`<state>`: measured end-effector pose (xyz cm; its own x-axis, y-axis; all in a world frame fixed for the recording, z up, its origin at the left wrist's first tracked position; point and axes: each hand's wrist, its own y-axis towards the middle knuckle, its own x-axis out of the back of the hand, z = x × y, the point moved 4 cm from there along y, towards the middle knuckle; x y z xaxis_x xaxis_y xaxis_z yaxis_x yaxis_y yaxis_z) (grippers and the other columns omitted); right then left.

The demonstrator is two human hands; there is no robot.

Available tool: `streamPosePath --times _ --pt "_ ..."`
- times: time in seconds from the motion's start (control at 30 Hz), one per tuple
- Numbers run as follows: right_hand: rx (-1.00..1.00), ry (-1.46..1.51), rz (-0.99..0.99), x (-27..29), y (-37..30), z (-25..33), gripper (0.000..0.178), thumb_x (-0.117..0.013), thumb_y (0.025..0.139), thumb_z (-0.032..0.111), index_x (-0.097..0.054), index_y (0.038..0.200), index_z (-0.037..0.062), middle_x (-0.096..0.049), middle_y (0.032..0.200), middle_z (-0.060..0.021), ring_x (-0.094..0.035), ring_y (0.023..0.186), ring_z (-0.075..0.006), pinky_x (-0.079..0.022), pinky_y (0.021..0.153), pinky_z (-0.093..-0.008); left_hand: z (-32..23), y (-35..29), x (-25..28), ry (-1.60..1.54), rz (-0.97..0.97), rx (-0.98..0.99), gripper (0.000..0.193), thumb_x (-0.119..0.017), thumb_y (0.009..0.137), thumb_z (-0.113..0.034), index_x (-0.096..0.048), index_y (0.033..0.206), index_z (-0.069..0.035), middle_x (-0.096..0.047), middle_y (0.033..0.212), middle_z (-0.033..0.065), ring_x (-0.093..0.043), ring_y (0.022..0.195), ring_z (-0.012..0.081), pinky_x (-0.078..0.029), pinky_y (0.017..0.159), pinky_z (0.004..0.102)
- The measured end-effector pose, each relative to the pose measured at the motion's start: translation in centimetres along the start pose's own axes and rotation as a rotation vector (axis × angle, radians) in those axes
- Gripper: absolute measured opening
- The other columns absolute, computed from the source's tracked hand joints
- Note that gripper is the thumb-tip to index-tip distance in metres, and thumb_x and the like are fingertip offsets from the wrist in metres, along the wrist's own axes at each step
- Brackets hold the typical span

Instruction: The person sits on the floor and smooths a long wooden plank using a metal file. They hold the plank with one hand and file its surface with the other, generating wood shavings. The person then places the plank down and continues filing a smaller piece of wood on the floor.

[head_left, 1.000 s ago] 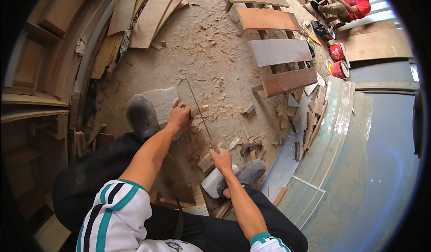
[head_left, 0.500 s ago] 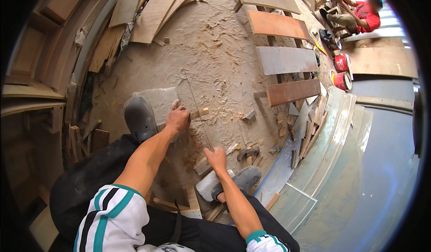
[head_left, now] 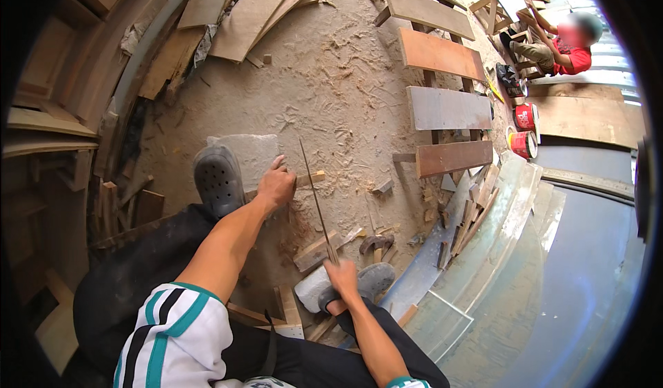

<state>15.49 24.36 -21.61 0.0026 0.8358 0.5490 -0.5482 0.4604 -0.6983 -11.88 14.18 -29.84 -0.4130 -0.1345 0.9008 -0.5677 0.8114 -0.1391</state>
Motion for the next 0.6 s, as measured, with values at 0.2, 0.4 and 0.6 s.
streamPosePath --times 0.2,0.4,0.6 --pt "0.199 0.048 -0.158 -0.2 5.5 2.6 0.04 -0.064 0.079 0.035 -0.065 0.078 -0.0057 -0.057 0.061 -0.0263 -0.064 0.058 -0.0352 -0.047 0.059 -0.0443 -1.0 0.4 0.3 -0.008 -0.035 -0.032 0.011 -0.058 0.079 -0.013 -0.065 0.075 -0.007 -0.064 0.067 0.0132 -0.066 0.081 0.0252 -0.027 0.116 0.0393" --pt "0.018 0.057 -0.06 -0.7 1.7 0.7 0.04 -0.063 0.078 0.033 -0.063 0.072 -0.0064 -0.056 0.058 -0.0241 -0.06 0.053 -0.0263 -0.046 0.056 -0.0421 -0.7 -0.4 0.5 0.025 0.029 -0.011 0.011 -0.057 0.08 -0.014 -0.065 0.075 -0.007 -0.064 0.066 0.0124 -0.066 0.08 0.0251 -0.026 0.116 0.0401" --pt "0.231 0.128 -0.22 -0.3 4.9 2.3 0.038 -0.063 0.079 0.032 -0.062 0.071 -0.0052 -0.057 0.059 -0.0243 -0.061 0.055 -0.0313 -0.046 0.056 -0.0436 -1.4 0.7 1.1 0.017 0.015 -0.015 0.012 -0.058 0.08 -0.015 -0.065 0.076 -0.007 -0.064 0.066 0.0123 -0.066 0.081 0.0245 -0.026 0.116 0.0407"
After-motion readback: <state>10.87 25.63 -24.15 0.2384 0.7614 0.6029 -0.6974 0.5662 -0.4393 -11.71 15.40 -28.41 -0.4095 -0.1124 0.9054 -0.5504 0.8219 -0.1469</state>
